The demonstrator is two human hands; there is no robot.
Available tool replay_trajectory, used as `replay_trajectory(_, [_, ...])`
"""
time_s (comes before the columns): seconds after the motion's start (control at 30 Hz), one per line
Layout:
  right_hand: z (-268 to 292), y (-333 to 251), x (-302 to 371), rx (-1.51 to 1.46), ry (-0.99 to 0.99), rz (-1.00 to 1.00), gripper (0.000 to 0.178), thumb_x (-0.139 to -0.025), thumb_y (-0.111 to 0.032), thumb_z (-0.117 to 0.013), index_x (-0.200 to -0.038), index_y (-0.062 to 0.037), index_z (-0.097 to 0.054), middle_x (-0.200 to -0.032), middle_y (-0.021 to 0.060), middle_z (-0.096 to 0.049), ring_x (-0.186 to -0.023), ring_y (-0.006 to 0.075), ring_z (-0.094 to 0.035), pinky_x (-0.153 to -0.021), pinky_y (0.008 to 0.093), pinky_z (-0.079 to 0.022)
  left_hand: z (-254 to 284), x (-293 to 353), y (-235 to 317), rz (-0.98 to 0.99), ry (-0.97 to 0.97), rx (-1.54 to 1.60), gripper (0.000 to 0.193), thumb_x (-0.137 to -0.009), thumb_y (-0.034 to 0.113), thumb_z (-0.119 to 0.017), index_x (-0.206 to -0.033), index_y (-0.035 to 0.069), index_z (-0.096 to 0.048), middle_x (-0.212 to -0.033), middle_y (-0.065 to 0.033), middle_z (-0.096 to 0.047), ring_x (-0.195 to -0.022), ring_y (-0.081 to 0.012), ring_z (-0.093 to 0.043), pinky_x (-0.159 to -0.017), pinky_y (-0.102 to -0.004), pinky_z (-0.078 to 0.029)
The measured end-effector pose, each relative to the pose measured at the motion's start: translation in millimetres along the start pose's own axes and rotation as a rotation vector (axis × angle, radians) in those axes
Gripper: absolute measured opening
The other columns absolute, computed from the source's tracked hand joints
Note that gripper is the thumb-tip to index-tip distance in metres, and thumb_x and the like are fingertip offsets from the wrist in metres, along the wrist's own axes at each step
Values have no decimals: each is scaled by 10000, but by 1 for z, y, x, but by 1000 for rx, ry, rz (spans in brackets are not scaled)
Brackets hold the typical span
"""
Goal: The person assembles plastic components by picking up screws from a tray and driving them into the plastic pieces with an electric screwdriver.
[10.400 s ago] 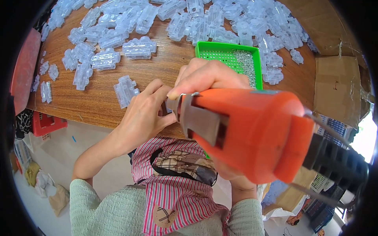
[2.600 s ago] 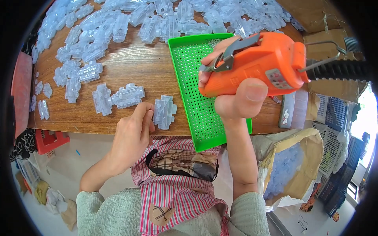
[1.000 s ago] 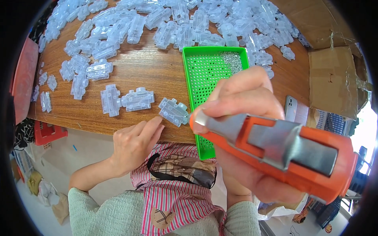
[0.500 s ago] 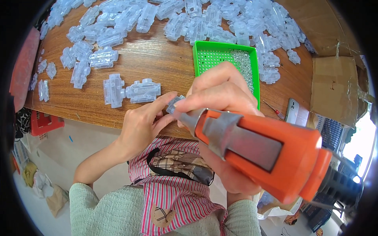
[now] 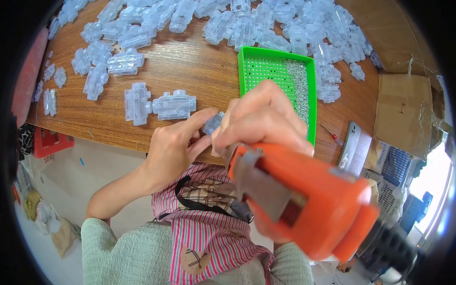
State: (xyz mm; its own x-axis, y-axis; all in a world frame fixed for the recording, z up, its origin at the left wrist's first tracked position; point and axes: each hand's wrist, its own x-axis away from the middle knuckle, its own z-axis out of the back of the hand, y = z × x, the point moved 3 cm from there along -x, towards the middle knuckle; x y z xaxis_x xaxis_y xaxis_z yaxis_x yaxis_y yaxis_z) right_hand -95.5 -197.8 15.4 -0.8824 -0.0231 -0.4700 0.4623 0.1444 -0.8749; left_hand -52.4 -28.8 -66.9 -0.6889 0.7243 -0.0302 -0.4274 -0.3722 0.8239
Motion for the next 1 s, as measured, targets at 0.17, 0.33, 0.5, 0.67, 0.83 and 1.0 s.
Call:
replay_trajectory(0.17, [1,0,1,-25,18,-12,1018,-763,-832,-520,-1048,145,-554,-959,113,-411,-745,206,-543,-568,334,-506,2,-3,1,-5,-5,24,416,-833,122,-699,-1213,84,-533,-836,-154,-680,-735,-348,-672,-565,-459,-513])
replay_trajectory(0.33, [7,-3,-3,-23,34,10,1018,-777,-825,-508,-1057,153,-556,-956,113,-416,-752,214,-549,-573,339,-512,-2,-7,-4,-30,-8,44,432,-839,111,-688,-1240,92,-527,-835,-151,-676,-718,-351,-668,-559,-461,-512])
replay_trajectory(0.5, [20,-18,-5,16,70,28,1018,-789,-820,-499,-1064,159,-558,-953,113,-419,-758,220,-553,-577,343,-516,4,-11,12,-60,-135,-172,620,-846,68,-665,-1423,178,-468,-865,-139,-676,-725,-333,-656,-602,-434,-527])
replay_trajectory(0.67, [46,-8,8,45,566,77,1028,-736,-878,-470,-920,123,-614,-831,69,-451,-615,226,-562,-497,349,-522,12,-6,23,6,10,-65,450,-944,75,-572,-1367,75,-420,-869,-202,-648,-714,-380,-647,-583,-455,-496])
replay_trajectory(0.83, [50,14,20,-104,595,120,1027,-729,-887,-461,-905,114,-607,-854,91,-487,-627,249,-594,-490,352,-523,-1,-4,26,218,-133,32,260,-987,228,-567,-910,-5,-483,-604,-221,-591,-587,-449,-612,-512,-504,-476])
replay_trajectory(1.0, [44,13,17,17,727,-47,1005,-735,-883,-462,-901,99,-596,-822,117,-506,-603,242,-577,-481,340,-500,-18,-7,15,290,-167,142,265,-1017,230,-528,-896,-4,-501,-590,-129,-603,-471,-203,-613,-441,-331,-452])
